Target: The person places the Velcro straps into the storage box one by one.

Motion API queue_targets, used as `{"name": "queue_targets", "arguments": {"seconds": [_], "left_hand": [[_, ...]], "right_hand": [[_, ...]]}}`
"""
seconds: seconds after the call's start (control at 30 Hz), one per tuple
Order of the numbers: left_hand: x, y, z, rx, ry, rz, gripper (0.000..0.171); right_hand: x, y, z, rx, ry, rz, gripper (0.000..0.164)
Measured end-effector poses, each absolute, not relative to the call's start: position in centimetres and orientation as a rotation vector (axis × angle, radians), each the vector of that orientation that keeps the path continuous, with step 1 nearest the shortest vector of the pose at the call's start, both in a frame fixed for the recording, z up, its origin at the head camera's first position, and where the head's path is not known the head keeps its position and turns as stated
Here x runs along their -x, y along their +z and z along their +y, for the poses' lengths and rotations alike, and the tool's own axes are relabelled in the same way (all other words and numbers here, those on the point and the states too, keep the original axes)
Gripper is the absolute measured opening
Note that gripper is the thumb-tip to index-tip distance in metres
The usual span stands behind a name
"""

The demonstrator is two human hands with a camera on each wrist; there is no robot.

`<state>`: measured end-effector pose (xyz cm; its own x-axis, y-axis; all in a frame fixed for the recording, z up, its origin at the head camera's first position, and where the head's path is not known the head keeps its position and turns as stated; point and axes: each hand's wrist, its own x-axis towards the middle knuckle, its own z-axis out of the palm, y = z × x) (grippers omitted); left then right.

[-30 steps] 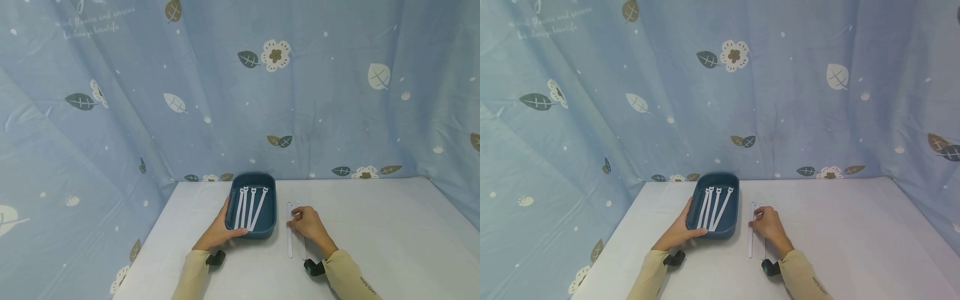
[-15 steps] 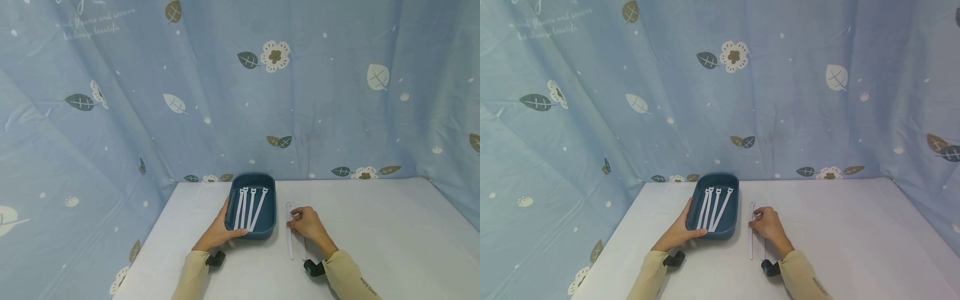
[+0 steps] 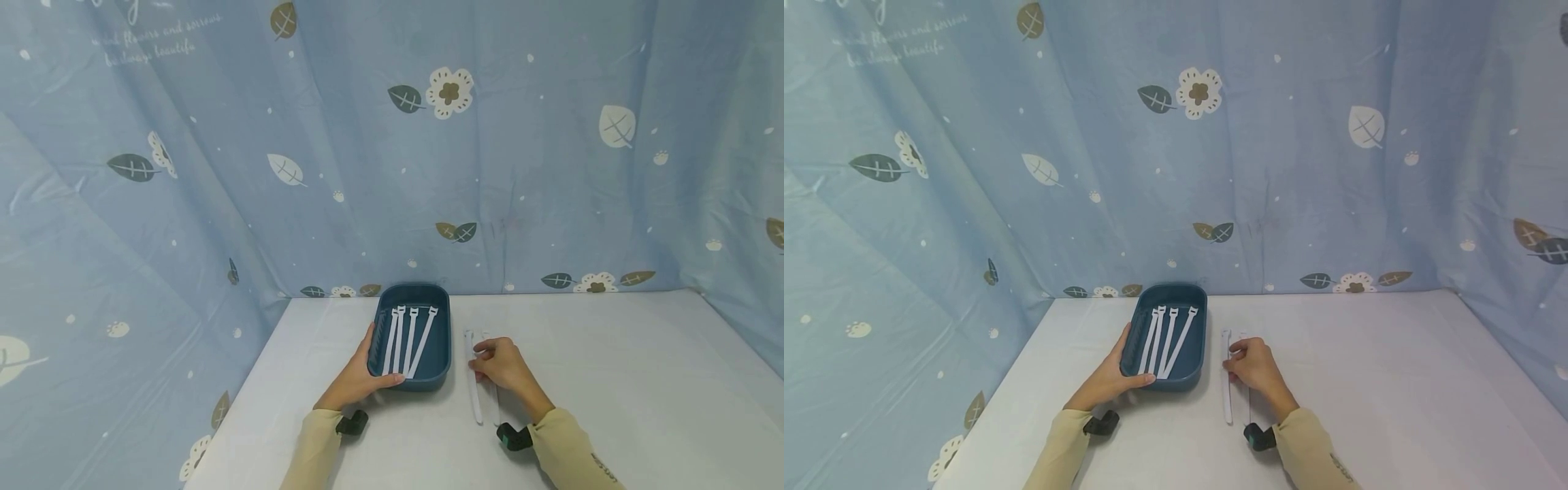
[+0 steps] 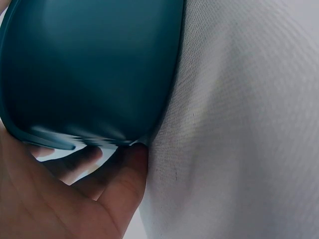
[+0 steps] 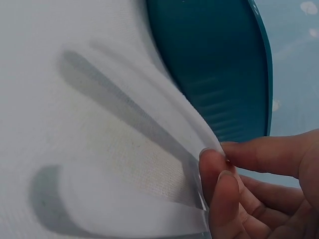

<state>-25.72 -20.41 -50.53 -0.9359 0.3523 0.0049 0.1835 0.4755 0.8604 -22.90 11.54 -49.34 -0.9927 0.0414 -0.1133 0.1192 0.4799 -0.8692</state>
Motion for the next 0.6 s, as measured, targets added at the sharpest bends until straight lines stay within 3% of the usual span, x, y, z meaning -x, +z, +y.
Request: {"name": "queue_targets", "arguments": {"seconds": [0.6], "left_hand": [[25.73,-50.62,-20.35,-0.47,1.462,2.546,0.128]], "right_hand": [[23.08,-49.4,11.95,-0.177,-1.625,2.579,0.029]]}}
